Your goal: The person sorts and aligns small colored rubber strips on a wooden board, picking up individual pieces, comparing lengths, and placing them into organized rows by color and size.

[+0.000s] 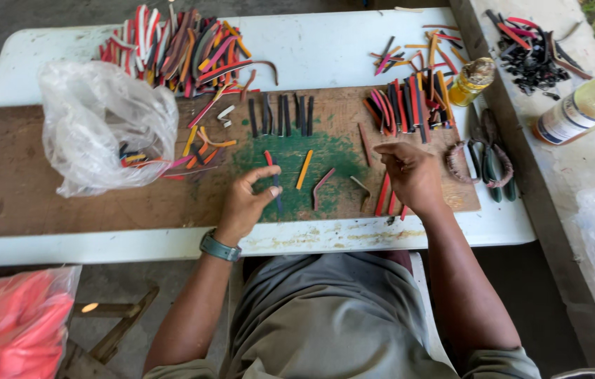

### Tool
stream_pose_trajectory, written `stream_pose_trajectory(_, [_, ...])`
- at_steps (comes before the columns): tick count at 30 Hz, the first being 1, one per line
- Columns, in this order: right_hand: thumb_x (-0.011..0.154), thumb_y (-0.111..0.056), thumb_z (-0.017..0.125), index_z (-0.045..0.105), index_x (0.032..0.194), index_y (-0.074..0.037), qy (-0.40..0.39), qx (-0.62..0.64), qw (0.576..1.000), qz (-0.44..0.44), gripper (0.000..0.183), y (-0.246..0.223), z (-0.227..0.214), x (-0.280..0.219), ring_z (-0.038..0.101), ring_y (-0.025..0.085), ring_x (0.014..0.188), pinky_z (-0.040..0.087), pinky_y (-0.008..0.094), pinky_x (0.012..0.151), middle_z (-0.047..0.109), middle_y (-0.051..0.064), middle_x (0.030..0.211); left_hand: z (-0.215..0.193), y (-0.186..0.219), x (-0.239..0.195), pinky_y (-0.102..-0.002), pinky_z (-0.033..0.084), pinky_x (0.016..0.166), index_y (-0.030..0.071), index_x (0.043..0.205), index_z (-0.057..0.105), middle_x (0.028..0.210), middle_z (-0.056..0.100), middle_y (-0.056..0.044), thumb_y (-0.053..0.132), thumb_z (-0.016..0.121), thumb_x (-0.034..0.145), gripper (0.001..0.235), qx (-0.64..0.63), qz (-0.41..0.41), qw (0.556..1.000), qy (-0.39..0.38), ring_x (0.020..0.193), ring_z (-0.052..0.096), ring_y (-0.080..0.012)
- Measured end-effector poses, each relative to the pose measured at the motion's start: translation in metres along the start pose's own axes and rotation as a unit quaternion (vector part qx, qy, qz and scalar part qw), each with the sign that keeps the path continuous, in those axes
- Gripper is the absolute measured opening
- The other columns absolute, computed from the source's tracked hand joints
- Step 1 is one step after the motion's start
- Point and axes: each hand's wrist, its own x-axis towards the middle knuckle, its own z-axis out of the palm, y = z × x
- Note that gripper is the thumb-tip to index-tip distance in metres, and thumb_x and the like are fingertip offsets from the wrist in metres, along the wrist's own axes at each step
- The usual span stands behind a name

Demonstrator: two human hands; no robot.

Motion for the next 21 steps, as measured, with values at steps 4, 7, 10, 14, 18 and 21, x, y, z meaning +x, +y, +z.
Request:
stream_pose_trajectory(4, [0.091, -0.01, 0.075, 0.076, 0.105, -0.009, -0.057, -0.074, 0.974, -0.207, 0.014, -0.022, 0.03, 0.007, 0.073, 0.025, 0.093, 0.06, 0.036, 0.08, 0.075, 0.008, 0.108, 0.008, -0.015, -0.021, -0.025, 0.057, 0.088, 0.002, 0.118, 0.072, 0.115, 0.074, -0.005, -0.002, 0.073, 0.09, 0.027, -0.046, 0.006, 0.999, 0.027, 0.102, 0.067, -0.008])
stream_pose_trajectory(7, [0.09, -0.009, 0.073, 0.078, 0.102, -0.012, -0.131, -0.131, 0.962, -0.202, 0.014, -0.036, 0.051, 0.008, 0.071, 0.027, 0.093, 0.059, 0.04, 0.08, 0.074, 0.005, 0.106, 0.01, -0.015, -0.025, -0.023, 0.057, 0.082, 0.004, 0.116, 0.073, 0.114, 0.074, -0.004, -0.002, 0.075, 0.09, 0.027, -0.026, 0.001, 0.999, 0.042, 0.099, 0.067, -0.0077])
stream_pose_trajectory(10, [0.087, -0.009, 0.072, 0.079, 0.098, -0.013, -0.161, -0.187, 0.944, -0.218, 0.014, -0.041, 0.064, 0.009, 0.069, 0.027, 0.097, 0.057, 0.041, 0.079, 0.073, 0.004, 0.105, 0.009, -0.012, -0.027, -0.022, 0.058, 0.081, 0.006, 0.12, 0.071, 0.118, 0.072, -0.002, -0.002, 0.073, 0.089, 0.032, -0.025, 0.015, 0.999, 0.042, 0.102, 0.067, -0.0066])
stream_pose_trajectory(14, [0.084, -0.008, 0.071, 0.078, 0.103, -0.01, -0.142, -0.192, 0.928, -0.285, 0.021, -0.035, 0.073, 0.011, 0.068, 0.026, 0.099, 0.057, 0.041, 0.088, 0.072, 0.006, 0.108, 0.008, -0.011, -0.027, -0.021, 0.06, 0.079, 0.008, 0.123, 0.07, 0.121, 0.071, -0.001, -0.002, 0.071, 0.088, 0.036, -0.035, -0.018, 0.998, 0.039, 0.098, 0.07, -0.0061])
stream_pose_trajectory(18, [0.094, -0.009, 0.069, 0.077, 0.107, -0.01, -0.143, -0.189, 0.948, -0.213, 0.016, -0.026, 0.085, 0.028, 0.068, 0.026, 0.099, 0.057, 0.039, 0.087, 0.073, 0.006, 0.11, 0.01, -0.017, -0.029, -0.027, 0.048, 0.069, 0.004, 0.13, 0.072, 0.112, 0.071, -0.013, -0.001, 0.074, 0.093, 0.037, -0.032, -0.097, 0.994, 0.048, 0.081, 0.055, -0.0128])
stream_pose_trajectory(21, [0.092, -0.002, 0.064, 0.077, 0.11, -0.011, -0.145, -0.199, 0.937, -0.248, 0.024, -0.023, 0.098, 0.045, 0.069, 0.026, 0.099, 0.058, 0.038, 0.089, 0.073, 0.005, 0.115, 0.01, -0.022, -0.03, -0.022, 0.057, 0.08, 0.004, 0.123, 0.071, 0.12, 0.073, -0.005, 0.002, 0.073, 0.091, 0.032, -0.071, -0.028, 0.995, 0.058, 0.094, 0.067, -0.0055])
